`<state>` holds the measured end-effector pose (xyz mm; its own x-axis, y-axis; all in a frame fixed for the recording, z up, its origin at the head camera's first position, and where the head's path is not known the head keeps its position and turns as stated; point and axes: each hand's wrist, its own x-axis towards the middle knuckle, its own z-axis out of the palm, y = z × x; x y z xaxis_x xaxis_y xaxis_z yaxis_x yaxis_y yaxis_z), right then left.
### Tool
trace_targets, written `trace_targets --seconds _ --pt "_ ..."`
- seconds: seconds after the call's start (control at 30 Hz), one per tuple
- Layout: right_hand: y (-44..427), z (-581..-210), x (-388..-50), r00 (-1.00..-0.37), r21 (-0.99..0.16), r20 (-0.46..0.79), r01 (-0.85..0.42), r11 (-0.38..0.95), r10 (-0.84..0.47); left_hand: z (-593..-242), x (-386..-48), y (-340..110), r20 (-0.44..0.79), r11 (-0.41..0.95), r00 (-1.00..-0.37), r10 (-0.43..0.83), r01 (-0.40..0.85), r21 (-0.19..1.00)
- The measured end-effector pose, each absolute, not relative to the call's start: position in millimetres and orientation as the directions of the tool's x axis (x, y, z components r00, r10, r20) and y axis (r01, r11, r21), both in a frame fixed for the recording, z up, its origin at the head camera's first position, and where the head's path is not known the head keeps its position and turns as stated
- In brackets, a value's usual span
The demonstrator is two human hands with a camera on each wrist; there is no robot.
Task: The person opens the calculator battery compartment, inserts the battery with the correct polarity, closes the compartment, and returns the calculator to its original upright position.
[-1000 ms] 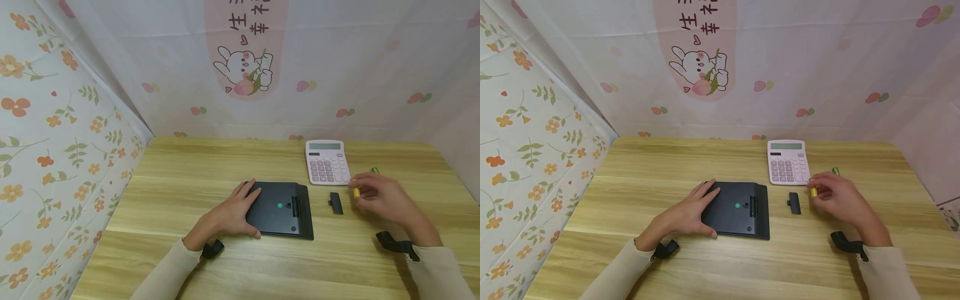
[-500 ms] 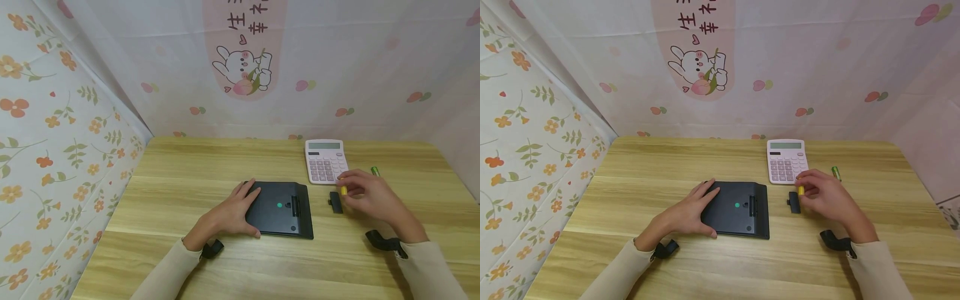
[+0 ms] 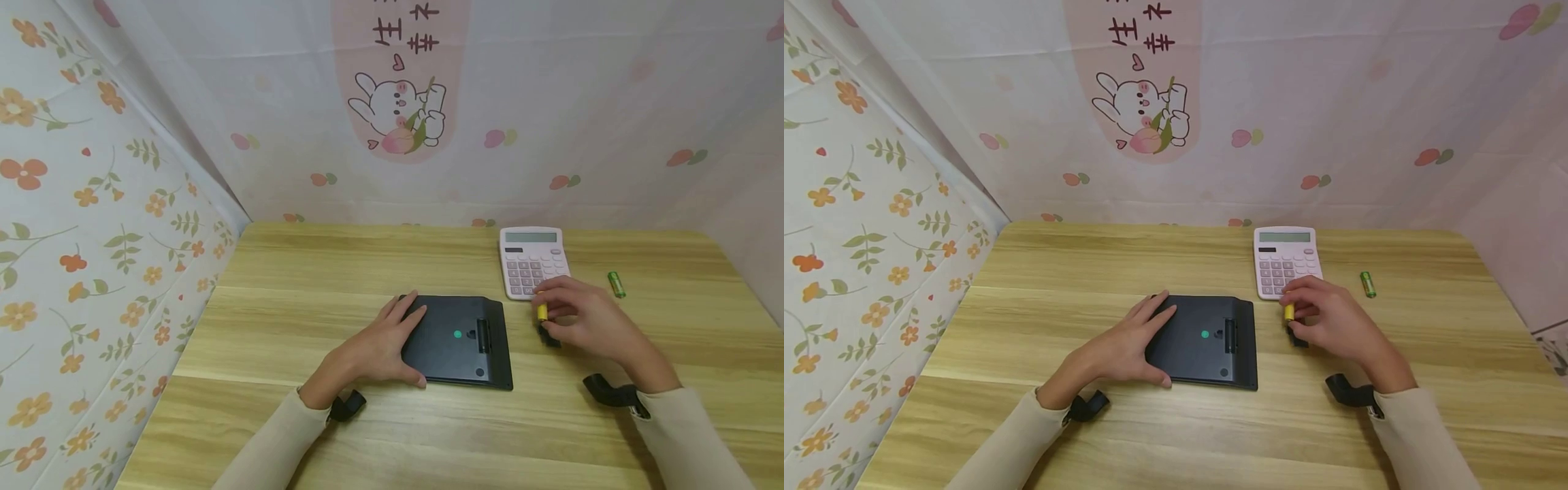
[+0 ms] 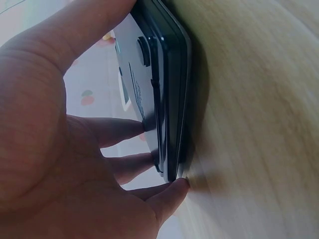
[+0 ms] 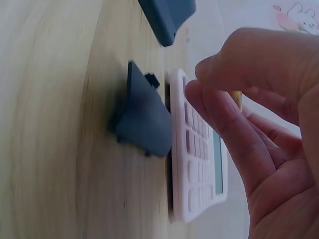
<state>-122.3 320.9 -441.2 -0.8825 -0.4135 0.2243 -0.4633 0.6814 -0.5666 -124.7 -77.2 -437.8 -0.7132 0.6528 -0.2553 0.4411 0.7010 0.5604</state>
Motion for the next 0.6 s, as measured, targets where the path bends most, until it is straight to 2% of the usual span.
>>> trace_targets --seconds 0.6 --pt "297 -445 -129 -0.838 -0.525 0.298 -0.544 0.655 -0.457 -437 -124 -78 -0.249 0.697 -0.713 0.655 0.444 0.563"
